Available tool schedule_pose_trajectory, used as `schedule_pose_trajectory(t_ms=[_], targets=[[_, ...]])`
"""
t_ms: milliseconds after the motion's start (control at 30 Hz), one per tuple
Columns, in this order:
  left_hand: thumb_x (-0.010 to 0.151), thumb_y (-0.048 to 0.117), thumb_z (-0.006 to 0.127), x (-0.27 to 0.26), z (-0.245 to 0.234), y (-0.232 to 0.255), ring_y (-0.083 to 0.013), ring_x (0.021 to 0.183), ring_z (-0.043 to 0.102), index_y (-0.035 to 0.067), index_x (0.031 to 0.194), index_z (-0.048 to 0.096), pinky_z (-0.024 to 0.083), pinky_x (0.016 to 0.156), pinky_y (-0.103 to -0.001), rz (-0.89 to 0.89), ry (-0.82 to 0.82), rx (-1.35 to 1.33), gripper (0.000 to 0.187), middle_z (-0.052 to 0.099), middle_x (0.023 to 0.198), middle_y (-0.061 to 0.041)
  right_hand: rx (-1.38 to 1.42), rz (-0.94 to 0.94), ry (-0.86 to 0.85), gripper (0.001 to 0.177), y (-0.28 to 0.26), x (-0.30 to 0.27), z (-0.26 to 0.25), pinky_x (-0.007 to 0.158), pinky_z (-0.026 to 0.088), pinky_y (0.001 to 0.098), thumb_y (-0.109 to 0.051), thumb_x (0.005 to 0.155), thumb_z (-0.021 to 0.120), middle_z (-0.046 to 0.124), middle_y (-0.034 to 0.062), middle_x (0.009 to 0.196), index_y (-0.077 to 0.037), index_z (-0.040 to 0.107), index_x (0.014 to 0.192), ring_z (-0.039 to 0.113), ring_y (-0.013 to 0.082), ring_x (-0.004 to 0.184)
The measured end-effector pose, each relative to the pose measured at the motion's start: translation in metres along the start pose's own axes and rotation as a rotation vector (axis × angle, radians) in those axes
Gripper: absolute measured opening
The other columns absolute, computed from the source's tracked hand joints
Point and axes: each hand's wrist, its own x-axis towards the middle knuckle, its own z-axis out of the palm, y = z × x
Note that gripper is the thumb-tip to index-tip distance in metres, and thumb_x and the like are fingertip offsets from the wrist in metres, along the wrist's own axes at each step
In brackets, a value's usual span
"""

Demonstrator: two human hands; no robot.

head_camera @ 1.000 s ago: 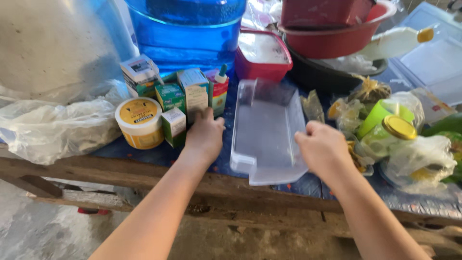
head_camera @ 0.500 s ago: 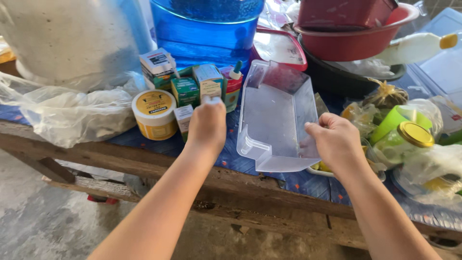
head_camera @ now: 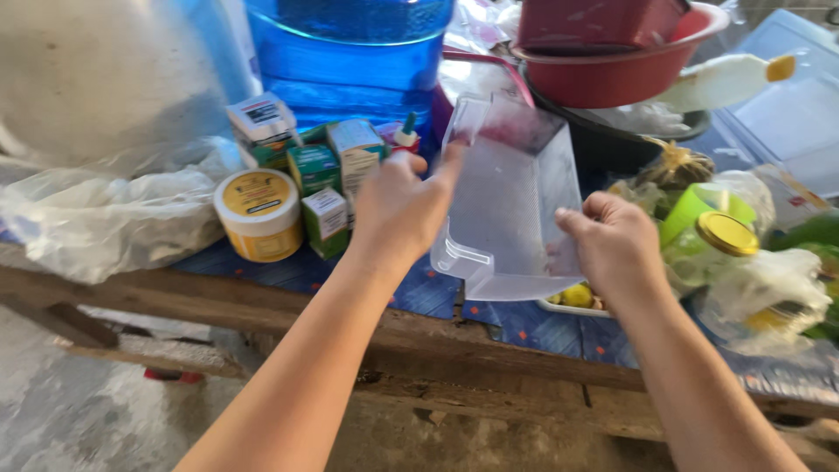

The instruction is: The person opens the refrigerator and removes several small boxes and containers from the door shelf, placing them on a nearby table. They then retrieve additional containers from the main fridge shelves and place them on the table, organizing the items into groups.

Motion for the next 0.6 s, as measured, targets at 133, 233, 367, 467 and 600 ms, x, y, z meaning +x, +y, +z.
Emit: schedule_pose_trajectory(t_ms=[133, 233, 367, 467, 600], targets=[[0.084, 0.053, 0.081, 0.012, 0.033, 0.029, -0.0401, 0.12, 0.062, 0.0, 0.13, 0.057, 0.049, 0.097, -0.045, -0.115, -0.189, -0.143, 0.075, 0.063, 0.12, -0.023, -0.062, -0.1, 0.088, 0.018, -0.014, 0.002, -0.03, 0.057, 0.052, 0.0321, -0.017, 0.097, 0.07, 0.068, 0.0077, 0.075, 0.0, 0.068, 0.089, 0.062, 0.0143, 0.061], [0.088, 0.021, 0.057, 0.034, 0.077, 0.043, -0.0369, 0.108, 0.071, 0.005, 0.117, 0.072, 0.055, 0.09, -0.042, 0.057, -0.06, -0.312, 0.038, 0.075, 0.108, -0.02, 0.036, 0.035, 0.091, 0.025, -0.029, -0.002, -0.063, 0.064, 0.059, 0.0357, -0.027, 0.097, 0.062, 0.072, 0.0135, 0.093, -0.004, 0.065, 0.107, 0.07, 0.0205, 0.071], [0.092, 0.013, 0.065, 0.088, 0.153, 0.066, -0.0341, 0.103, 0.07, 0.009, 0.105, 0.077, 0.057, 0.089, -0.039, 0.695, -0.057, 0.542, 0.018, 0.073, 0.103, -0.021, 0.355, 0.165, 0.015, 0.043, -0.04, -0.004, -0.103, 0.074, 0.065, 0.0431, -0.029, 0.092, 0.053, 0.063, 0.0192, 0.124, -0.008, 0.053, 0.129, 0.073, 0.0293, 0.093], [0.091, 0.009, 0.067, 0.113, 0.232, 0.102, -0.0316, 0.091, 0.066, 0.003, 0.098, 0.07, 0.056, 0.076, -0.038, 0.81, -0.144, -0.123, 0.01, 0.07, 0.091, -0.016, 0.473, 0.064, 0.104, 0.047, -0.039, 0.006, -0.141, 0.084, 0.06, 0.0459, -0.031, 0.096, 0.051, 0.063, 0.0281, 0.132, -0.004, 0.048, 0.133, 0.072, 0.0358, 0.106], [0.089, 0.009, 0.063, 0.111, 0.298, 0.173, -0.0279, 0.095, 0.067, -0.008, 0.128, 0.058, 0.056, 0.079, -0.036, 0.933, -0.097, -0.286, 0.043, 0.07, 0.1, -0.016, 0.548, -0.065, 0.221, 0.053, -0.034, 0.05, -0.215, 0.091, 0.062, 0.0552, -0.039, 0.096, 0.042, 0.06, 0.0225, 0.137, -0.004, 0.043, 0.137, 0.069, 0.0365, 0.121]])
